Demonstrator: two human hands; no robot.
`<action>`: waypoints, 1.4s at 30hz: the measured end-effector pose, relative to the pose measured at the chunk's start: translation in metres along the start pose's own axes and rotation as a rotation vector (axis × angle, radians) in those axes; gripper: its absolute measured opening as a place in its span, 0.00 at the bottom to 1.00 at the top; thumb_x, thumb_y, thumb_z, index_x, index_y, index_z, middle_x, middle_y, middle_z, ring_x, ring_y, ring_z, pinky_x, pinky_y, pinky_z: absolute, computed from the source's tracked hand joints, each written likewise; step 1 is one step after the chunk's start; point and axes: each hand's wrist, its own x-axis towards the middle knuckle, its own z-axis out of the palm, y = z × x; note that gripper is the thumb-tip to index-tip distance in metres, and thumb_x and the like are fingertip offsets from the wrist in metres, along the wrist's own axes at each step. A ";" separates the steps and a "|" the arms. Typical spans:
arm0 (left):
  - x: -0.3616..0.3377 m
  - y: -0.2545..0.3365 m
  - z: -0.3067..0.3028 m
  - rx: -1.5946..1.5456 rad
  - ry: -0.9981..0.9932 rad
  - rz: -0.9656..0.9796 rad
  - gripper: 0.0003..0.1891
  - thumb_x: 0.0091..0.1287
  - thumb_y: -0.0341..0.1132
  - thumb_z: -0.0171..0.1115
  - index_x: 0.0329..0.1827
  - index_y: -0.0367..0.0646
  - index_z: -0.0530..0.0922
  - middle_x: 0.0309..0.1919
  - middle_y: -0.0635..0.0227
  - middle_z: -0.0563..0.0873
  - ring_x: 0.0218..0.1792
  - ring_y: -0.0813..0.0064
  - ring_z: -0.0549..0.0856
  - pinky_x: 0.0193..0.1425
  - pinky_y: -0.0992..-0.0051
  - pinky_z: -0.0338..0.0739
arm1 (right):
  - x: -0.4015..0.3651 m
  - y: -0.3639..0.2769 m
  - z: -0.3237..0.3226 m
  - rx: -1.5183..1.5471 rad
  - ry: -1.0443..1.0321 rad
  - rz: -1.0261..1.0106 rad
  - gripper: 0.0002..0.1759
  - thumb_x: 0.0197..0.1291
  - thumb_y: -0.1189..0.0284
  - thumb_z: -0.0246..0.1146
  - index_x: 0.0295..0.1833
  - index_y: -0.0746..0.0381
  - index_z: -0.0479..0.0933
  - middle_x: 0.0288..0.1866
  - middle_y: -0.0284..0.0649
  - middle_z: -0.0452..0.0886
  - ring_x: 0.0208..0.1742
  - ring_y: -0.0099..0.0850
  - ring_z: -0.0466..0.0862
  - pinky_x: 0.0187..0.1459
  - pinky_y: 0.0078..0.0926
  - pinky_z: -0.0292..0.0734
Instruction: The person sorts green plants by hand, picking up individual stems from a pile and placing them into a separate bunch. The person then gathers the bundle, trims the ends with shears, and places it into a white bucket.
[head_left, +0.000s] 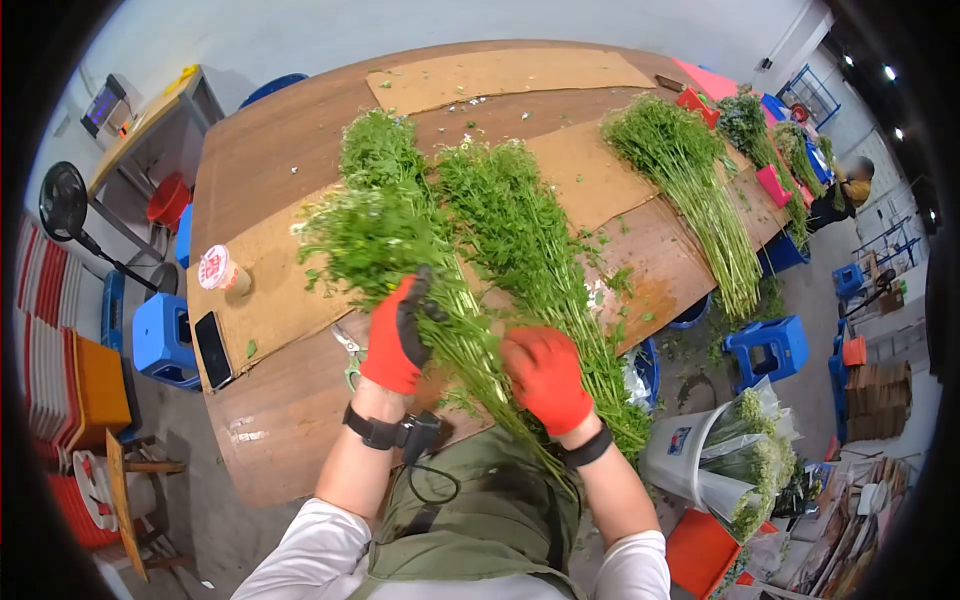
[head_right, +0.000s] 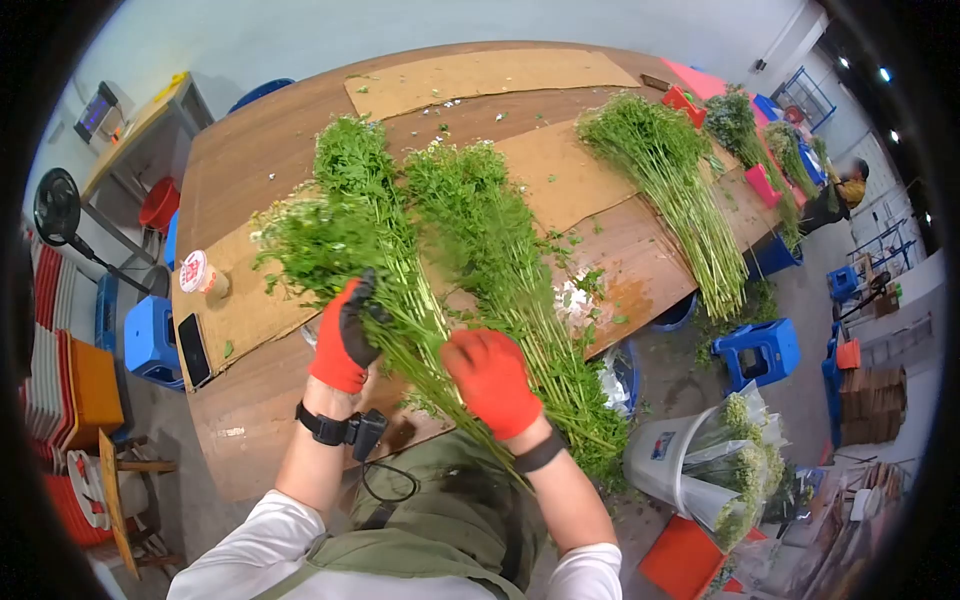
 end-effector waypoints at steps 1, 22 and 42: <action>0.003 0.007 -0.011 -0.003 -0.001 -0.007 0.08 0.69 0.31 0.59 0.49 0.44 0.79 0.34 0.75 0.76 0.32 0.83 0.73 0.37 0.81 0.73 | -0.017 0.004 -0.004 0.003 0.008 0.089 0.15 0.47 0.78 0.64 0.44 0.59 0.76 0.47 0.40 0.79 0.47 0.43 0.80 0.46 0.39 0.77; 0.022 -0.025 -0.054 -0.309 0.055 0.051 0.09 0.71 0.36 0.59 0.48 0.43 0.77 0.40 0.63 0.83 0.42 0.64 0.83 0.55 0.54 0.80 | -0.036 0.172 0.043 -0.199 0.127 0.686 0.09 0.58 0.67 0.63 0.37 0.63 0.76 0.35 0.51 0.79 0.40 0.53 0.79 0.40 0.49 0.73; 0.035 -0.025 -0.029 -0.192 -0.054 -0.097 0.16 0.71 0.33 0.56 0.59 0.36 0.74 0.50 0.65 0.82 0.48 0.70 0.82 0.57 0.67 0.78 | -0.052 0.124 -0.036 -0.397 0.268 0.628 0.10 0.60 0.73 0.62 0.48 0.60 0.78 0.41 0.49 0.81 0.38 0.51 0.81 0.37 0.42 0.75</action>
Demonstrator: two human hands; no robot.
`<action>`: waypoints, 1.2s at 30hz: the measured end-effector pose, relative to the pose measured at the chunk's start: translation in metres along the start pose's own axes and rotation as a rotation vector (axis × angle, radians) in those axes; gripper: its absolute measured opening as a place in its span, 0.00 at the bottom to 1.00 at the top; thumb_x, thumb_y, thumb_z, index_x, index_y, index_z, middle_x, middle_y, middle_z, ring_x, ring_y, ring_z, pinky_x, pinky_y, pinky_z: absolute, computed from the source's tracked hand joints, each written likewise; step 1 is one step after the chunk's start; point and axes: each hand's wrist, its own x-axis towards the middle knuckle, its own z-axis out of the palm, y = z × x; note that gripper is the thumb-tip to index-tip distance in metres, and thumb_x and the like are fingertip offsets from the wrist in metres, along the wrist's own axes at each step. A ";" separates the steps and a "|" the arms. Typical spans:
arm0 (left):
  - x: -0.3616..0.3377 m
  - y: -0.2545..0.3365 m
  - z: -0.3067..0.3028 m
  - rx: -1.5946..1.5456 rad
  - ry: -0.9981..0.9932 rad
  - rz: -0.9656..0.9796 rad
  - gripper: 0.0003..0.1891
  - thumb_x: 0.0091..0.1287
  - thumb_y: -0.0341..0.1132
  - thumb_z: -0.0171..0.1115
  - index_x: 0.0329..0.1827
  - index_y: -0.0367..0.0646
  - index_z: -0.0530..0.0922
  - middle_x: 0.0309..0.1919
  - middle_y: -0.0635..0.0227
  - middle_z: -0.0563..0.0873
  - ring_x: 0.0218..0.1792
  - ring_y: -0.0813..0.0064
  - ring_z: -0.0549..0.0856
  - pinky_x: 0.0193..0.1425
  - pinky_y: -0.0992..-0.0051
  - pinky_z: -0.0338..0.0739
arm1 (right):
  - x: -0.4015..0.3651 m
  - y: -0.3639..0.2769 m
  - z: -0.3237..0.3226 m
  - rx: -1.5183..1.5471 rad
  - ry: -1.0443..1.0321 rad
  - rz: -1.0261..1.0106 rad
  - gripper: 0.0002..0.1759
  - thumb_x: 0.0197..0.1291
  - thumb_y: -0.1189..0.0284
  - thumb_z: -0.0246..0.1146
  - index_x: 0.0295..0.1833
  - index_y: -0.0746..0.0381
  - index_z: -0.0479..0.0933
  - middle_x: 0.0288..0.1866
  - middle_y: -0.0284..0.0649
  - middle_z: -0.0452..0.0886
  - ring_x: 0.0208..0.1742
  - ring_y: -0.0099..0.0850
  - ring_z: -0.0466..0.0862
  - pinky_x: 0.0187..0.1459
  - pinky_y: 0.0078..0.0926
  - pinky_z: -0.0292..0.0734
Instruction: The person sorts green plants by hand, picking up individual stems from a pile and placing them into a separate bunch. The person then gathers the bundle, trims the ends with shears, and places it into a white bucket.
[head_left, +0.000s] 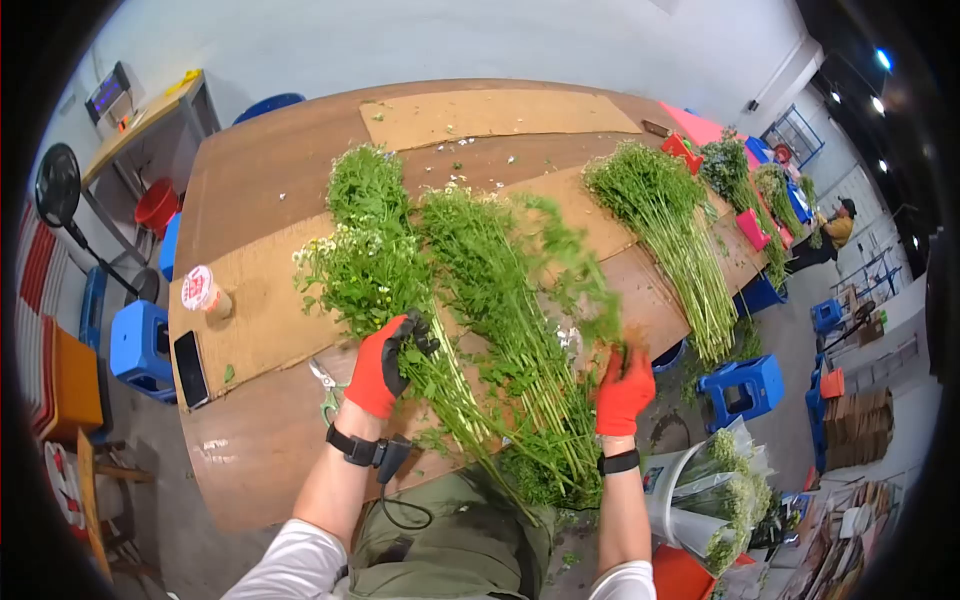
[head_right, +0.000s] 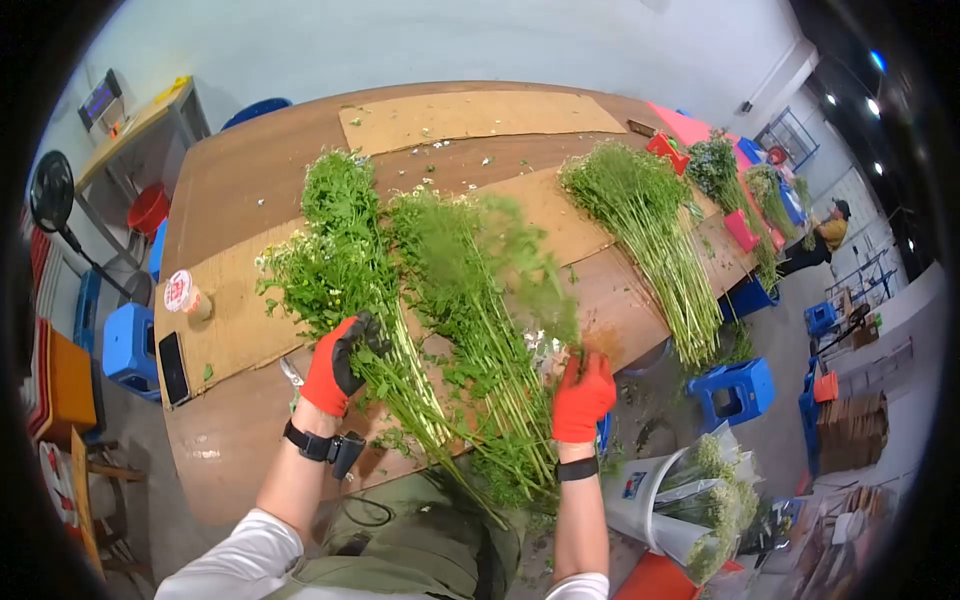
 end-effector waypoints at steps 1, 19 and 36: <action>-0.003 -0.001 -0.004 0.031 0.025 -0.026 0.17 0.72 0.34 0.55 0.60 0.37 0.73 0.51 0.64 0.81 0.50 0.68 0.81 0.60 0.62 0.78 | -0.004 0.000 -0.004 0.048 -0.023 0.041 0.10 0.60 0.73 0.62 0.48 0.62 0.78 0.41 0.50 0.81 0.39 0.52 0.81 0.38 0.41 0.75; -0.025 0.028 0.024 1.354 -0.325 0.394 0.14 0.60 0.23 0.62 0.50 0.38 0.78 0.46 0.61 0.85 0.45 0.66 0.83 0.52 0.73 0.76 | -0.086 -0.031 -0.056 0.122 -0.670 -0.347 0.20 0.53 0.73 0.66 0.54 0.62 0.76 0.41 0.46 0.82 0.37 0.49 0.82 0.37 0.38 0.76; -0.054 0.011 0.050 0.158 0.009 0.100 0.17 0.71 0.29 0.54 0.61 0.38 0.77 0.51 0.68 0.84 0.47 0.74 0.83 0.51 0.76 0.77 | -0.031 -0.131 -0.041 0.376 -0.441 -0.447 0.11 0.55 0.68 0.67 0.36 0.63 0.73 0.23 0.45 0.76 0.28 0.46 0.79 0.31 0.42 0.73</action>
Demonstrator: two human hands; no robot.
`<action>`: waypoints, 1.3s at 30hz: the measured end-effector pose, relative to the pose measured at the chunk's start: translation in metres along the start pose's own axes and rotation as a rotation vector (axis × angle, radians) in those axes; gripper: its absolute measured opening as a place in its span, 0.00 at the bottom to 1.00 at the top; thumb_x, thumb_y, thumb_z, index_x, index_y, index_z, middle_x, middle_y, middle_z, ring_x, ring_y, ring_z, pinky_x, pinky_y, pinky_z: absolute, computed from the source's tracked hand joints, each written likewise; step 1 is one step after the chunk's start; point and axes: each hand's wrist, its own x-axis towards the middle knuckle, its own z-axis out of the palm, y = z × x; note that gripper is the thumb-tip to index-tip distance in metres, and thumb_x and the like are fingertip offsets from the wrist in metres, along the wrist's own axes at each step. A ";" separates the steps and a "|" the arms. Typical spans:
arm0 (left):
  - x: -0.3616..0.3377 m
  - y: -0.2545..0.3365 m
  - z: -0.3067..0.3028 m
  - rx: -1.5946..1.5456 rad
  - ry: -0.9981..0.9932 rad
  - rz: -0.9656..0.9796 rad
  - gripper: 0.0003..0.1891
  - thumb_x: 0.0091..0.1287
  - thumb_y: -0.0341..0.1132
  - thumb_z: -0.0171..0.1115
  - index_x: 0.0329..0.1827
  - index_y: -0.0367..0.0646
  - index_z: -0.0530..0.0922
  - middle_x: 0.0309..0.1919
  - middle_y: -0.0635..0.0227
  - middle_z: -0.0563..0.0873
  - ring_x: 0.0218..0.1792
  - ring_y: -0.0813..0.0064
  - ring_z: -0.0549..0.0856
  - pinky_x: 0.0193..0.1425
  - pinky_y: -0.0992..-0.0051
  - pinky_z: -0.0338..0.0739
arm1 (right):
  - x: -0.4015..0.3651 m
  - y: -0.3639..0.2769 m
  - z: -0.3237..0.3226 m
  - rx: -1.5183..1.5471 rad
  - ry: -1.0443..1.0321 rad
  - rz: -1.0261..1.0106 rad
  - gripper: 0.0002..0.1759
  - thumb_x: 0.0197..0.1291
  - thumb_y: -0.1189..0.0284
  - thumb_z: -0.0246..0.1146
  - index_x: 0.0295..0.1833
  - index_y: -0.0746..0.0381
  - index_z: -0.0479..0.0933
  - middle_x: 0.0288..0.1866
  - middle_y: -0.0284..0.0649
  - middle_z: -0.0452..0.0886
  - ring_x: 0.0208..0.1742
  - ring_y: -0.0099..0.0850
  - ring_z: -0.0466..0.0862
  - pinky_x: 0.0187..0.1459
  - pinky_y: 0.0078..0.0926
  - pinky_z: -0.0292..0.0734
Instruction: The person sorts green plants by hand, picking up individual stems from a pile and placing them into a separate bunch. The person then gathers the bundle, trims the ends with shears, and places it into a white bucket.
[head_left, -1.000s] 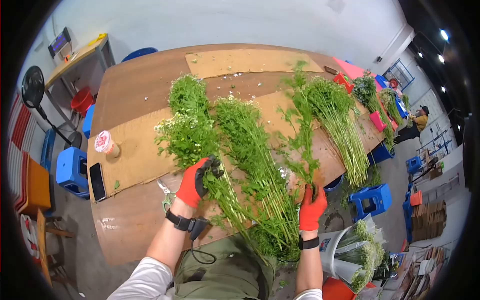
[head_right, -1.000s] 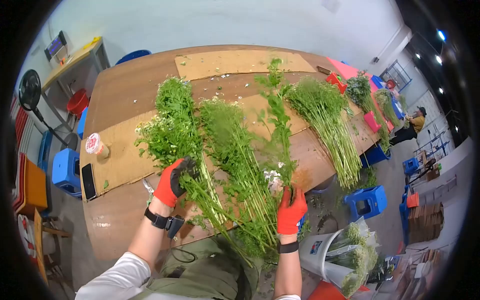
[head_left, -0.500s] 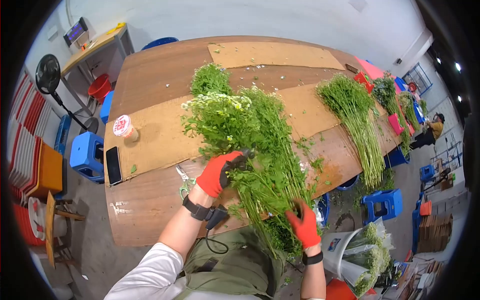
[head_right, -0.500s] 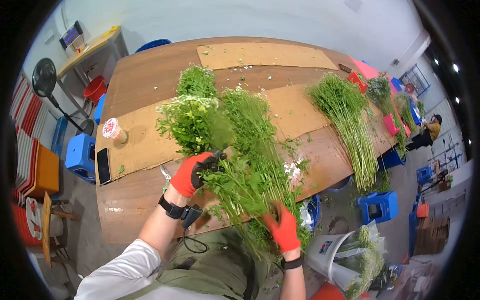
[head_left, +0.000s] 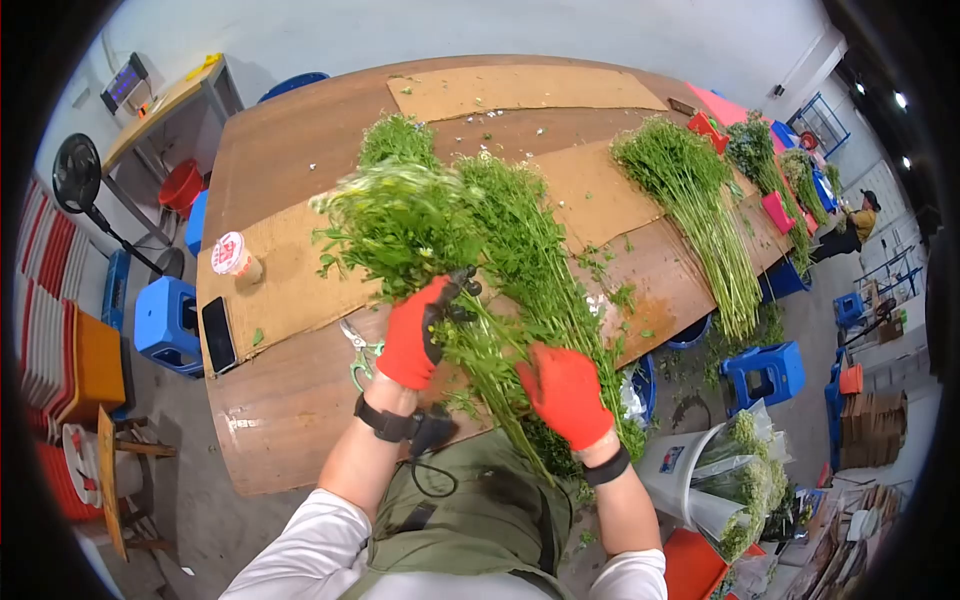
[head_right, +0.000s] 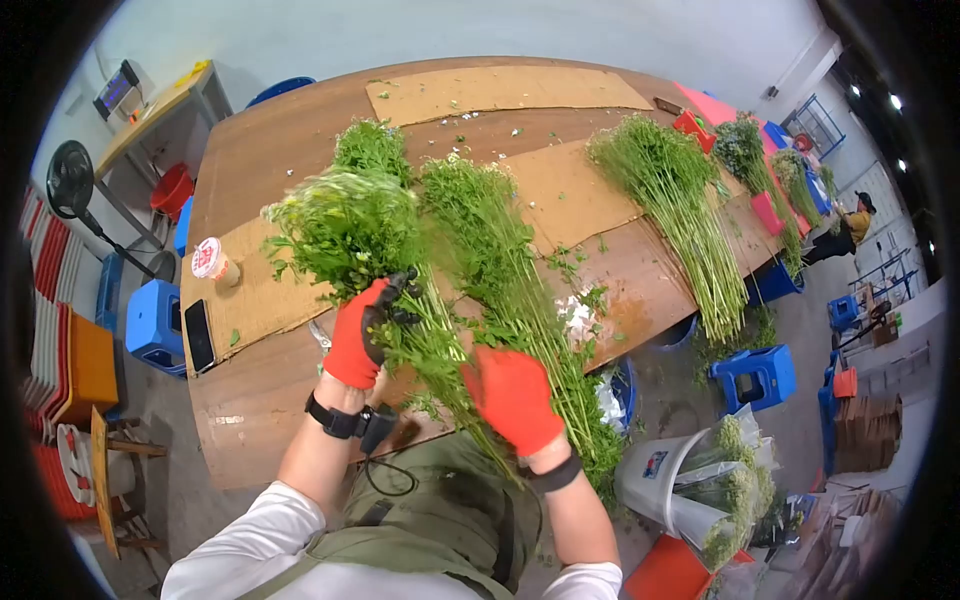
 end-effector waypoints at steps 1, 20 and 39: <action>0.002 -0.007 -0.003 0.281 -0.059 0.124 0.16 0.72 0.30 0.53 0.60 0.38 0.78 0.52 0.68 0.83 0.49 0.75 0.82 0.51 0.76 0.77 | -0.010 0.003 -0.004 -0.004 -0.006 0.005 0.11 0.55 0.68 0.67 0.36 0.63 0.73 0.23 0.45 0.76 0.28 0.46 0.79 0.31 0.42 0.73; 0.045 0.061 -0.026 0.339 0.038 0.406 0.16 0.74 0.38 0.52 0.58 0.41 0.78 0.46 0.71 0.83 0.37 0.79 0.80 0.41 0.76 0.79 | -0.251 0.118 -0.042 -0.451 -0.323 0.471 0.13 0.53 0.67 0.66 0.41 0.62 0.75 0.35 0.46 0.80 0.41 0.46 0.79 0.44 0.45 0.72; -0.021 0.004 0.010 1.511 -0.207 1.018 0.20 0.55 0.26 0.67 0.52 0.44 0.81 0.44 0.62 0.86 0.44 0.58 0.85 0.51 0.66 0.79 | -0.009 -0.024 -0.028 1.591 0.263 0.794 0.14 0.70 0.67 0.56 0.56 0.63 0.75 0.41 0.35 0.82 0.41 0.24 0.78 0.44 0.25 0.72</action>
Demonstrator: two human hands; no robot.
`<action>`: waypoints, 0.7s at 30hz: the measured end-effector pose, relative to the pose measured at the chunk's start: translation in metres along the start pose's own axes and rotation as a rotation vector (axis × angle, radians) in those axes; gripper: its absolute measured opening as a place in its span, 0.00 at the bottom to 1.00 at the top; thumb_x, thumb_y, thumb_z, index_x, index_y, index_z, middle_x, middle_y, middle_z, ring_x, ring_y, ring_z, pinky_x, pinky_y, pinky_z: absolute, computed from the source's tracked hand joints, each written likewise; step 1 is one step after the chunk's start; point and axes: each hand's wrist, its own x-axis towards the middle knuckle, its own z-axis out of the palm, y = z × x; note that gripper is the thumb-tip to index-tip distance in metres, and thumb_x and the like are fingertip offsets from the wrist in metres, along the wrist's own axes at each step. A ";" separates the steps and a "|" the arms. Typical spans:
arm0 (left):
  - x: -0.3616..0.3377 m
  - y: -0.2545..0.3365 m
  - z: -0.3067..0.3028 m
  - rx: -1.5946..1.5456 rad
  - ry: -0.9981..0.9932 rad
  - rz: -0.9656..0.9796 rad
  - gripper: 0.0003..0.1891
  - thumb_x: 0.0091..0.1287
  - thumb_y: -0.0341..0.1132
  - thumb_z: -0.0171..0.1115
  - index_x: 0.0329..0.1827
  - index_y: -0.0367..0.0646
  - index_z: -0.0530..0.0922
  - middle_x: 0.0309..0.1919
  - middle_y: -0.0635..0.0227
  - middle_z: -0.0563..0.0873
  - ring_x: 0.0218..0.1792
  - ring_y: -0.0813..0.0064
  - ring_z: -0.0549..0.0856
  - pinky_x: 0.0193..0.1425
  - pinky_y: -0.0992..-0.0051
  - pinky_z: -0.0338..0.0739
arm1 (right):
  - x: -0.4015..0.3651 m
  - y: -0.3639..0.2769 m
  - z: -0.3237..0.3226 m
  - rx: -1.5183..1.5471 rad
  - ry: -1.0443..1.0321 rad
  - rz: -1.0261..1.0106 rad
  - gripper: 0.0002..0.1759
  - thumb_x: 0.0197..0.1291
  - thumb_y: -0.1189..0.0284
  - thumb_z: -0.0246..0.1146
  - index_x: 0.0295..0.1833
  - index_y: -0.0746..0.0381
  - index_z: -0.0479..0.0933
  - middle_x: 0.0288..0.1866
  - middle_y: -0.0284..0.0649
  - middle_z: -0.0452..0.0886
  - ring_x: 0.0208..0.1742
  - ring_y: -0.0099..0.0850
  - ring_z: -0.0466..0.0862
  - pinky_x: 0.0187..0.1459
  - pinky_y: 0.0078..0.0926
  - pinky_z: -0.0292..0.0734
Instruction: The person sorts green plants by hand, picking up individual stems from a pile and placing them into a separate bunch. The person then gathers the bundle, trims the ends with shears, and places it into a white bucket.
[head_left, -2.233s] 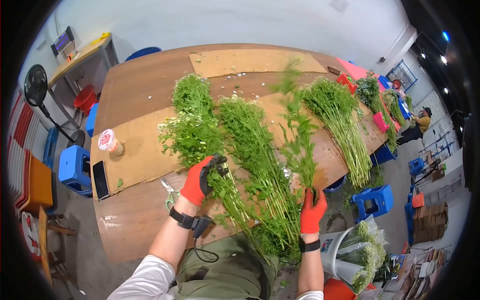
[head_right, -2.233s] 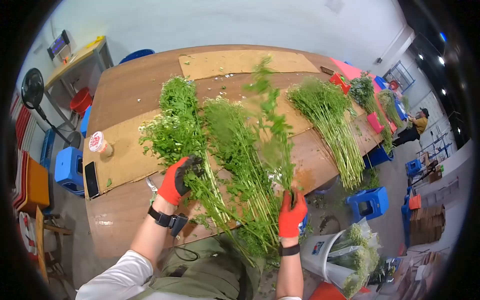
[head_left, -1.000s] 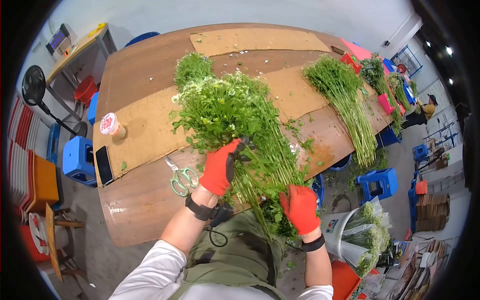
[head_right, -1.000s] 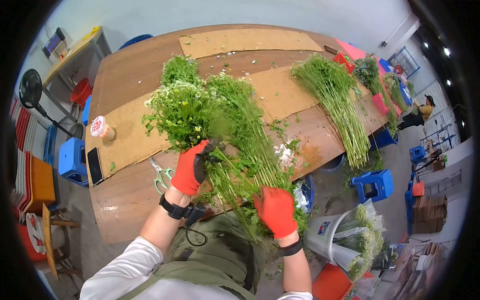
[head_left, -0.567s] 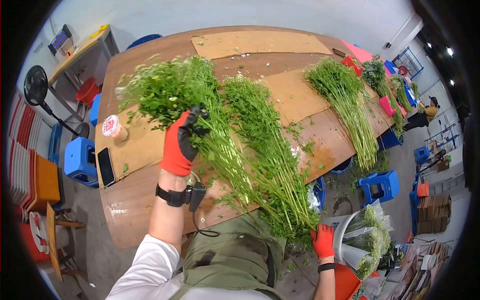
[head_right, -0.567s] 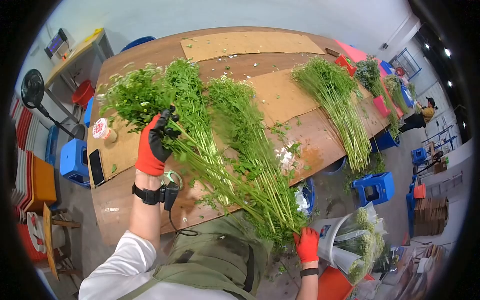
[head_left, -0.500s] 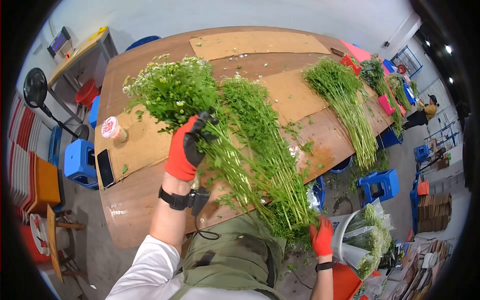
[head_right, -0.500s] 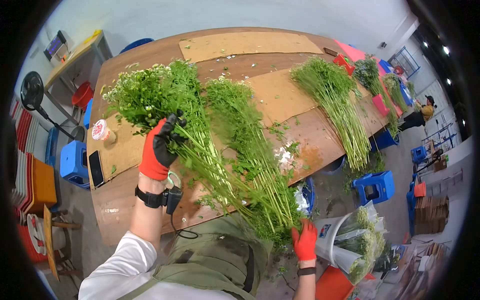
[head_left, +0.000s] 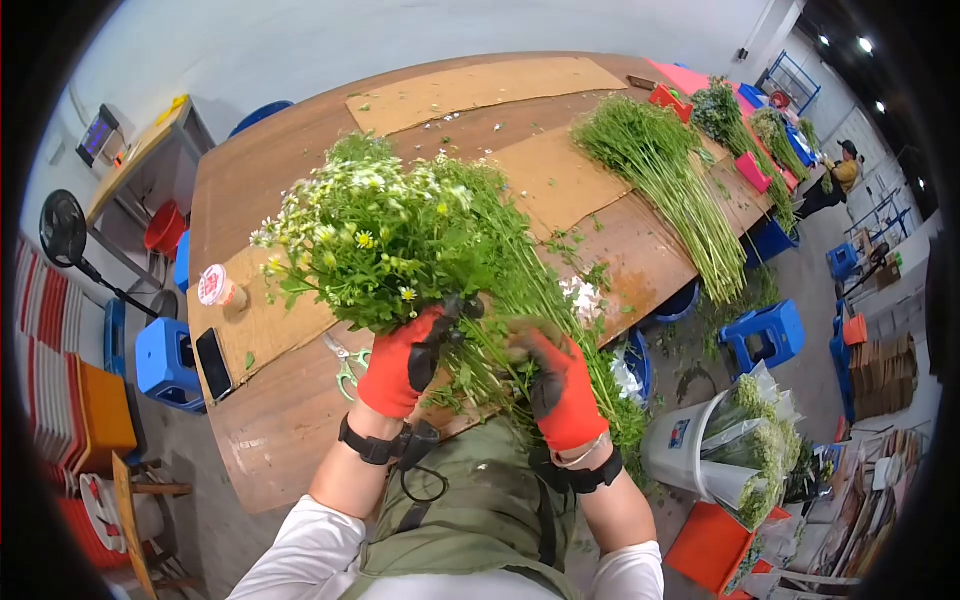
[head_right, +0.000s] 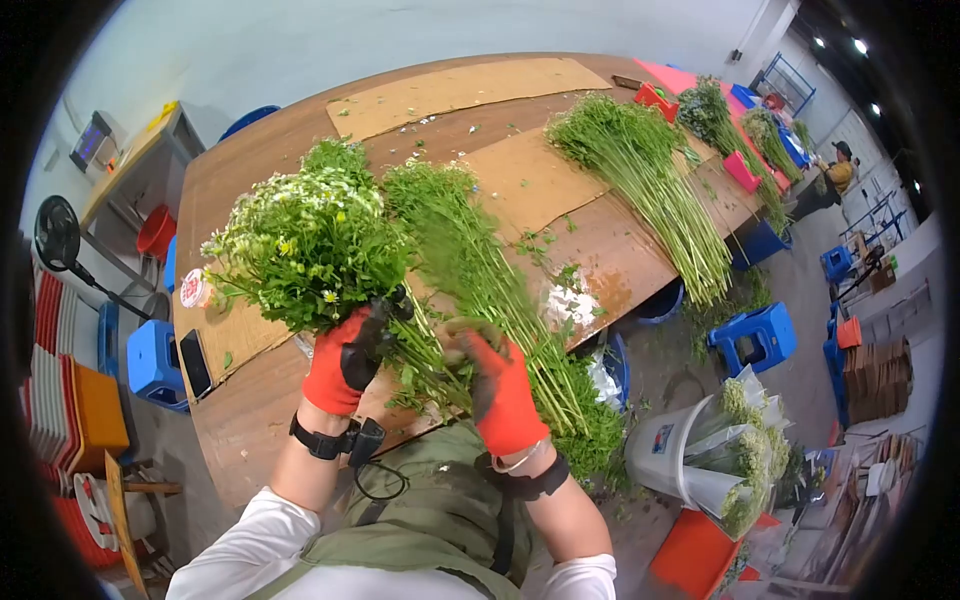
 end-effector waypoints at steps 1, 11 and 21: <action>-0.001 -0.001 -0.001 -0.036 -0.052 -0.063 0.20 0.54 0.27 0.67 0.52 0.44 0.81 0.44 0.62 0.86 0.44 0.59 0.85 0.50 0.67 0.79 | -0.001 0.011 -0.008 0.024 0.029 -0.106 0.10 0.69 0.67 0.57 0.49 0.62 0.76 0.33 0.31 0.77 0.36 0.24 0.75 0.45 0.25 0.72; 0.036 -0.035 -0.034 -1.159 0.227 -0.661 0.14 0.73 0.34 0.56 0.58 0.42 0.77 0.45 0.75 0.81 0.37 0.82 0.78 0.40 0.81 0.76 | -0.060 0.007 -0.214 -0.581 0.761 -0.251 0.13 0.65 0.61 0.61 0.41 0.61 0.78 0.29 0.35 0.75 0.33 0.29 0.76 0.36 0.26 0.71; 0.032 -0.022 -0.017 -0.813 0.187 -0.561 0.24 0.62 0.21 0.59 0.63 0.37 0.74 0.49 0.66 0.83 0.40 0.75 0.81 0.43 0.77 0.78 | -0.071 0.018 -0.152 -0.796 -0.129 0.225 0.23 0.69 0.56 0.56 0.56 0.64 0.78 0.49 0.47 0.82 0.45 0.37 0.80 0.47 0.33 0.75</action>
